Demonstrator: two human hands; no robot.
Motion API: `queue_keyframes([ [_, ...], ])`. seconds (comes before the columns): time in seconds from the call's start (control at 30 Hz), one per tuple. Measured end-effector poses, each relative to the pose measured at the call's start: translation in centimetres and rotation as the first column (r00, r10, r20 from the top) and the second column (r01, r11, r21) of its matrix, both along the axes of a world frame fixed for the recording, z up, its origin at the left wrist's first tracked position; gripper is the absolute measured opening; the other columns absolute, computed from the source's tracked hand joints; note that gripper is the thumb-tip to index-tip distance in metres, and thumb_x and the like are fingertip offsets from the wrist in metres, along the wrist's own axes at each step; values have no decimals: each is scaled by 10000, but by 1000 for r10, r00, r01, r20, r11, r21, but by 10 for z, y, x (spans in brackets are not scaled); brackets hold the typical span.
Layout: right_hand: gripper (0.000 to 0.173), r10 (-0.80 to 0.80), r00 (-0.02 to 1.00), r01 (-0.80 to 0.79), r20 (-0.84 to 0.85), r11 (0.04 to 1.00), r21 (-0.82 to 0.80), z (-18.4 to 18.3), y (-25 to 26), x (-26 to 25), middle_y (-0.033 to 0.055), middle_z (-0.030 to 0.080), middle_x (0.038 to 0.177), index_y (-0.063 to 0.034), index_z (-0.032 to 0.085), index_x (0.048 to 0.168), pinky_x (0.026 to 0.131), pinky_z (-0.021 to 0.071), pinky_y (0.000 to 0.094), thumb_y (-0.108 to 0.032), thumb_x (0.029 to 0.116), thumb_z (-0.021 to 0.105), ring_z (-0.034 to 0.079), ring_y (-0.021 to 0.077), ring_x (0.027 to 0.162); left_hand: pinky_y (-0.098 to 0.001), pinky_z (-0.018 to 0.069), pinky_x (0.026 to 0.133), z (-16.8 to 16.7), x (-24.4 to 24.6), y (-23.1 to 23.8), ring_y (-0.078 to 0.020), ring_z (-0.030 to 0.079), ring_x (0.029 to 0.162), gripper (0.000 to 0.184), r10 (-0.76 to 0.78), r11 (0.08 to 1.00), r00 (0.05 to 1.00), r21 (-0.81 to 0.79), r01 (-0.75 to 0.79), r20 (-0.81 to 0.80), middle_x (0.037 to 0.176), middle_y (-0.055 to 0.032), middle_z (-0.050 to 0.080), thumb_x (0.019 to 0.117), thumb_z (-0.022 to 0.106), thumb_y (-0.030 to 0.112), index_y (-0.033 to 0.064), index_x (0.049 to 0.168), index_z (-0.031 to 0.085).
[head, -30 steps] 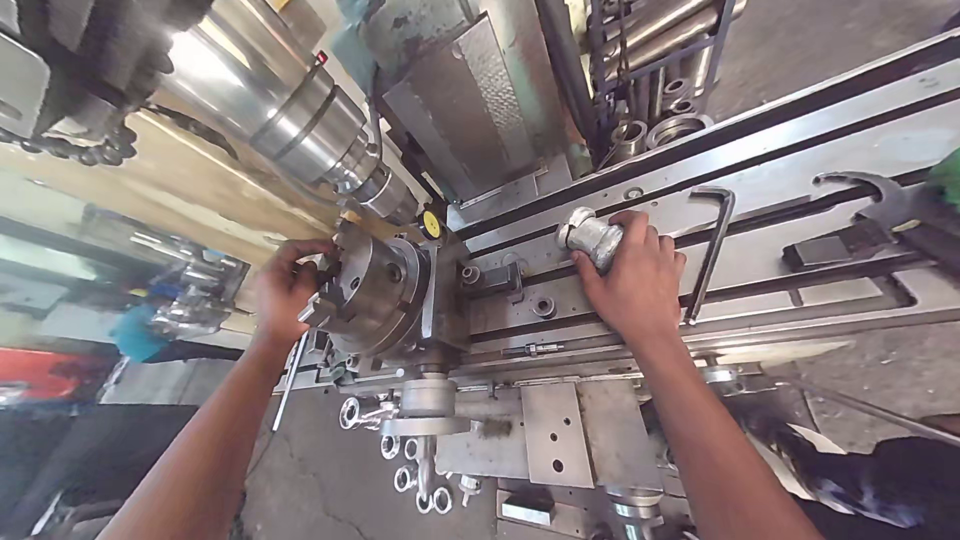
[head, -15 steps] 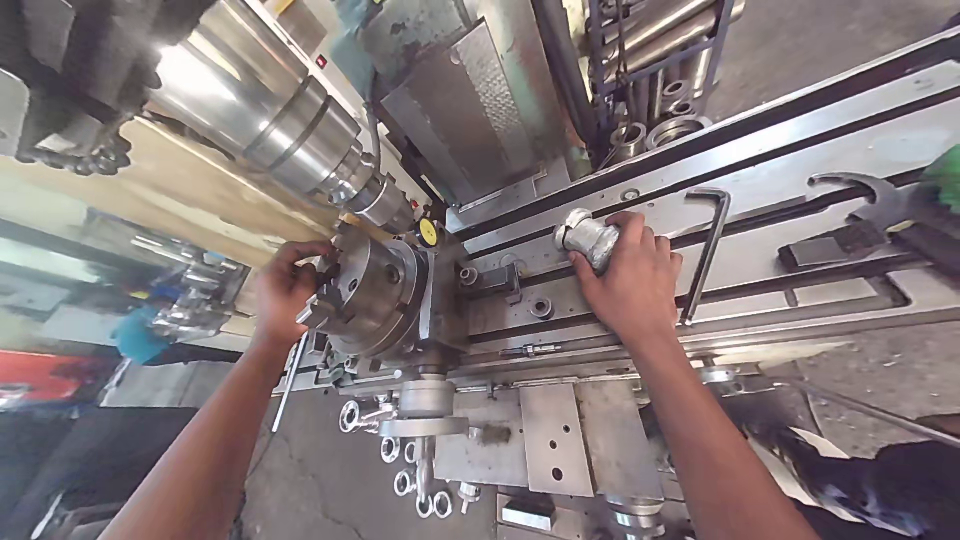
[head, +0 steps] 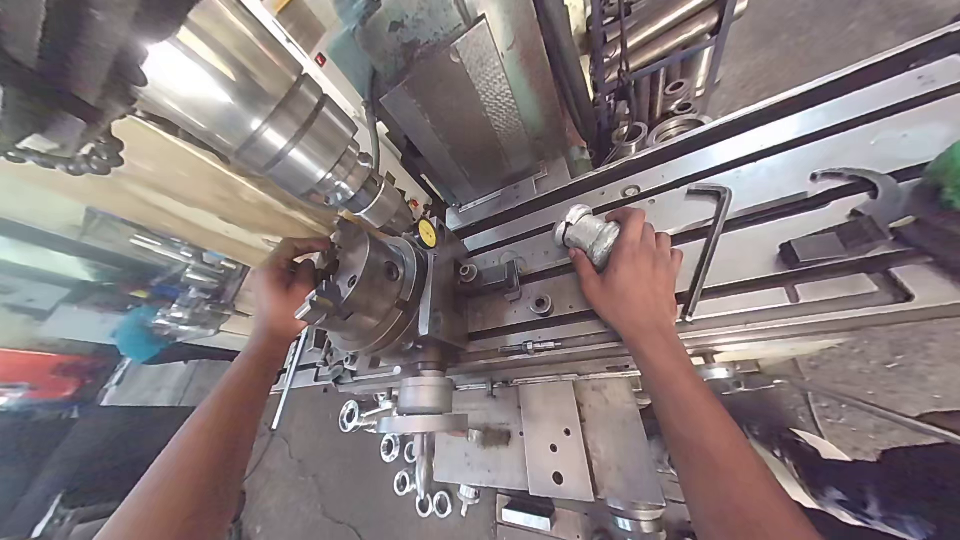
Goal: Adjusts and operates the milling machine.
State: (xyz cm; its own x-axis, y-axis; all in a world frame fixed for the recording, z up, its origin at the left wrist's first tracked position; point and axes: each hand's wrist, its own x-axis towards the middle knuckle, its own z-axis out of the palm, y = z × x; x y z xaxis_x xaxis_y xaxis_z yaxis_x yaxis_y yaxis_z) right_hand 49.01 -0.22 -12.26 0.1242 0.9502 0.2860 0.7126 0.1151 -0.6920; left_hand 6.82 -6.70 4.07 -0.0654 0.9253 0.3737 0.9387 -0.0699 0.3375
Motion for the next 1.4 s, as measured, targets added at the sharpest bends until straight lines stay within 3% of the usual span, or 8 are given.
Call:
queue_keyframes([
  [0.2, 666, -3, 1000, 3, 7, 1000, 9, 0, 0, 0, 231, 635, 1148, -93, 509, 1376, 870, 447, 620, -527, 899, 675, 604, 457, 1080, -289, 528, 706, 0, -2, 3, -61, 634, 801, 344, -9, 1000, 1000, 13, 9, 14, 1295, -81, 669, 962, 447, 90, 65, 1261, 616],
  [0.33, 666, 1, 1000, -1, 7, 1000, 6, 0, 0, 0, 236, 635, 1149, -89, 507, 1378, 863, 452, 621, -524, 901, 669, 604, 463, 1083, -256, 515, 678, 0, 1, 2, -25, 612, 757, 338, -16, 1000, 1000, 17, 15, 21, 1283, -56, 673, 967, 449, 87, 77, 1263, 612],
  [0.47, 657, -1, 1000, 1, 3, 1000, 12, 1, 0, 0, 233, 641, 1146, -94, 516, 1372, 865, 452, 620, -521, 900, 674, 606, 463, 1082, -293, 540, 719, 0, 0, 2, -53, 645, 797, 340, -11, 1000, 999, 2, 11, 35, 1303, -74, 671, 960, 452, 98, 72, 1260, 608],
  [0.53, 655, 0, 1000, 0, 6, 1000, 16, 1, 0, 0, 233, 642, 1141, -92, 517, 1369, 863, 451, 621, -523, 901, 671, 607, 461, 1075, -264, 527, 677, 0, 0, 3, -33, 622, 751, 340, -18, 1000, 999, 8, 17, 41, 1287, -72, 669, 961, 453, 103, 66, 1262, 607],
  [0.77, 659, -6, 1000, 6, 13, 1000, 8, 0, 0, 0, 214, 641, 1141, -105, 510, 1371, 858, 449, 607, -541, 901, 657, 604, 448, 1078, -230, 509, 692, 0, 0, 2, -4, 611, 783, 335, -25, 1000, 998, 15, 24, 53, 1268, -61, 671, 962, 448, 84, 63, 1257, 605],
  [0.9, 653, -3, 1000, 3, 9, 1000, -7, 3, -1, 0, 224, 637, 1148, -98, 506, 1377, 871, 444, 610, -520, 906, 668, 600, 450, 1086, -284, 515, 694, 0, -3, 2, -51, 626, 780, 339, -24, 999, 1000, 21, 24, 20, 1280, -77, 679, 971, 449, 106, 73, 1264, 617],
  [1.0, 657, -6, 1000, 6, 21, 1000, -5, 2, 0, 0, 225, 637, 1157, -95, 505, 1380, 874, 446, 615, -526, 908, 656, 603, 452, 1089, -258, 499, 656, 0, -1, 2, -28, 595, 730, 341, -19, 1000, 1000, 14, 19, 16, 1272, -58, 677, 980, 440, 111, 88, 1273, 613],
  [1.4, 664, 3, 1000, -3, -3, 1000, -4, 3, 1, 1, 247, 637, 1164, -87, 510, 1379, 885, 440, 650, -501, 894, 695, 599, 476, 1103, -236, 518, 697, 1, 6, 2, -5, 606, 767, 340, 8, 1000, 997, 9, -9, 79, 1271, -65, 667, 977, 449, 74, 67, 1279, 603],
])
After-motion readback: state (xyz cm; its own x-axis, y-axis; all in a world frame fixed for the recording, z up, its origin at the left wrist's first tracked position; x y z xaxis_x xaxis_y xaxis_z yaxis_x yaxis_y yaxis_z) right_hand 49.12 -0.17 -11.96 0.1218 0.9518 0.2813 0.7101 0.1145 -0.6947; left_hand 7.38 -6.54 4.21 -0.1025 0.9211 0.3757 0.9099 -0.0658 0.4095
